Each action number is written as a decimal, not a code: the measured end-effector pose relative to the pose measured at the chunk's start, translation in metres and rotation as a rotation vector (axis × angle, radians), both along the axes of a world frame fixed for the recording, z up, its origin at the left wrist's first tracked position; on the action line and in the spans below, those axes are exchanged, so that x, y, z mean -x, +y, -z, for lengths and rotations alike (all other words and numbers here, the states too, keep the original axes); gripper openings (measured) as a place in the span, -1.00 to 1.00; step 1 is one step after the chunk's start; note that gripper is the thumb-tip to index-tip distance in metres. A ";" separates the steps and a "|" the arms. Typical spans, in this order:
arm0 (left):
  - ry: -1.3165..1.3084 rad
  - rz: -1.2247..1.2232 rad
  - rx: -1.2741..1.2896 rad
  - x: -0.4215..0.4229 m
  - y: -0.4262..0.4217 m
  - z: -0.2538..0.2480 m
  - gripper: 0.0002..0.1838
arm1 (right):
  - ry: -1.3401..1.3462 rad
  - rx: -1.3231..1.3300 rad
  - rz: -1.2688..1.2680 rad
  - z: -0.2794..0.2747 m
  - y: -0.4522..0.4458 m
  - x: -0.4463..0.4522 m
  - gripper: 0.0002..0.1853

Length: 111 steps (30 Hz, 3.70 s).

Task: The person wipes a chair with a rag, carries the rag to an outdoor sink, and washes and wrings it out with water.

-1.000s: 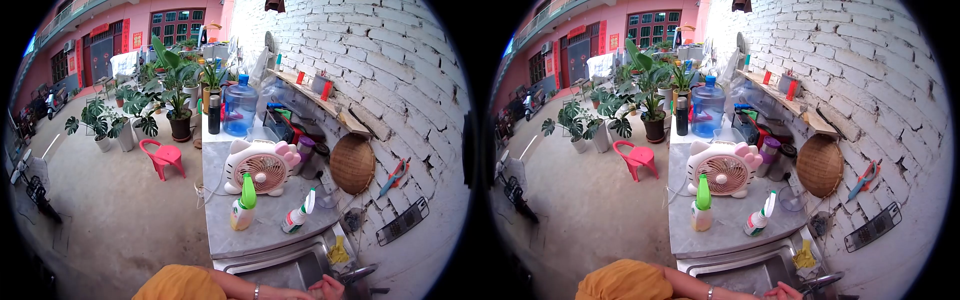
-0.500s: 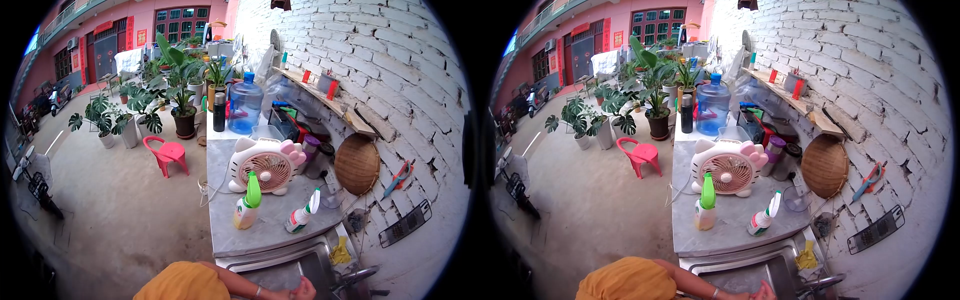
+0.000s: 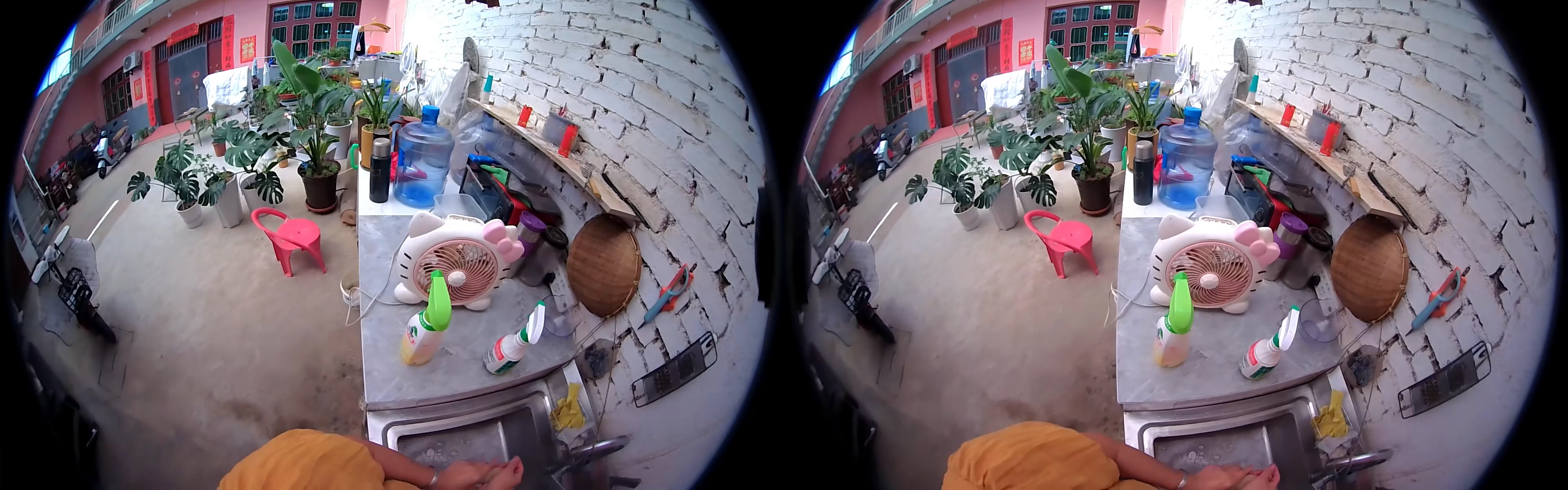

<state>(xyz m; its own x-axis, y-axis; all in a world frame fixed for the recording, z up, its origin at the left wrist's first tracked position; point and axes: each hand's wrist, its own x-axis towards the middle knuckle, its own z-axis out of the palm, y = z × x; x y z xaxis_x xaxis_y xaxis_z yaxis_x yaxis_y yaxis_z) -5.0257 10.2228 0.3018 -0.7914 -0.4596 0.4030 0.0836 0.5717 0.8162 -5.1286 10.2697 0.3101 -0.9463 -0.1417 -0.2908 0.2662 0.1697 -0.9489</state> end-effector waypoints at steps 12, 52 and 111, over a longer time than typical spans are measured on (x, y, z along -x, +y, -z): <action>-0.552 1.085 -1.724 0.004 -0.022 -0.097 -0.64 | -0.528 1.093 -0.657 -0.134 0.014 0.008 -0.57; -0.469 0.520 -0.783 0.001 0.006 0.012 -0.77 | 0.219 0.095 -0.639 -0.029 0.033 -0.015 -0.83; 0.031 -0.401 -0.931 -0.451 0.075 -0.111 -0.41 | 0.660 -0.238 -1.780 -0.109 0.061 -0.339 -0.39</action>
